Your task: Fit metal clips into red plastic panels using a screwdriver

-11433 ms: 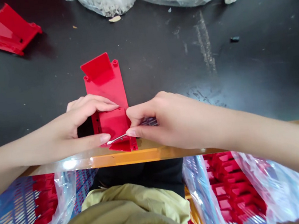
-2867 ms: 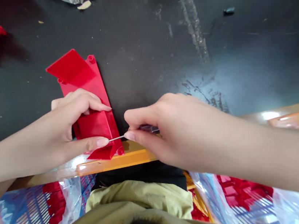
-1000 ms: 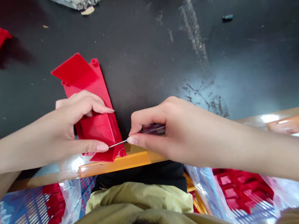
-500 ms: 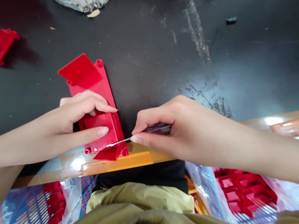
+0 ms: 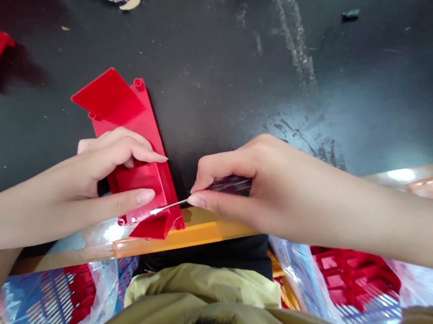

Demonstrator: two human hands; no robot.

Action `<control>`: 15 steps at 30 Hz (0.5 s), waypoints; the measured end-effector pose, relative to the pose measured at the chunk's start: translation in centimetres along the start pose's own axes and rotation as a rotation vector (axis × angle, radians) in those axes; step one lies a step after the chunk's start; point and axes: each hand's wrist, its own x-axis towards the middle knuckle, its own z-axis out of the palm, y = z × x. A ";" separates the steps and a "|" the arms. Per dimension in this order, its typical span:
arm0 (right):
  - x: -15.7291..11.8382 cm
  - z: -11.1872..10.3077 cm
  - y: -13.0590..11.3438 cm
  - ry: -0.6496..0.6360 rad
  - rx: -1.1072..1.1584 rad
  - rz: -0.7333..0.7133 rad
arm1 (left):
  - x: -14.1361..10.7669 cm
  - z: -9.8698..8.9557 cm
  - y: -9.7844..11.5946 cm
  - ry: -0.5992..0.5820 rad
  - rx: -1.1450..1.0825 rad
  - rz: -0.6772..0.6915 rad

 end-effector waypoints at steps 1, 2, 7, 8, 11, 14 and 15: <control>0.0 0.0 0.1 -0.001 0.009 -0.004 | 0.0 0.0 0.0 0.000 0.006 0.004; 0.0 0.0 0.1 0.001 0.022 -0.013 | -0.1 0.0 -0.1 0.004 0.013 0.008; 0.0 0.1 0.4 -0.008 0.066 -0.039 | 0.0 0.1 -0.2 0.011 0.025 0.022; -0.1 0.1 0.4 -0.010 0.064 -0.038 | 0.1 0.1 -0.3 0.010 0.024 0.022; -0.2 0.2 0.5 -0.007 0.058 -0.042 | 0.1 0.1 -0.2 0.003 0.023 0.014; -0.1 0.1 0.4 -0.004 0.056 -0.042 | 0.1 0.1 -0.1 -0.001 0.023 0.010; -0.1 0.1 0.4 -0.005 0.055 -0.038 | 0.1 0.1 -0.1 0.000 0.021 0.010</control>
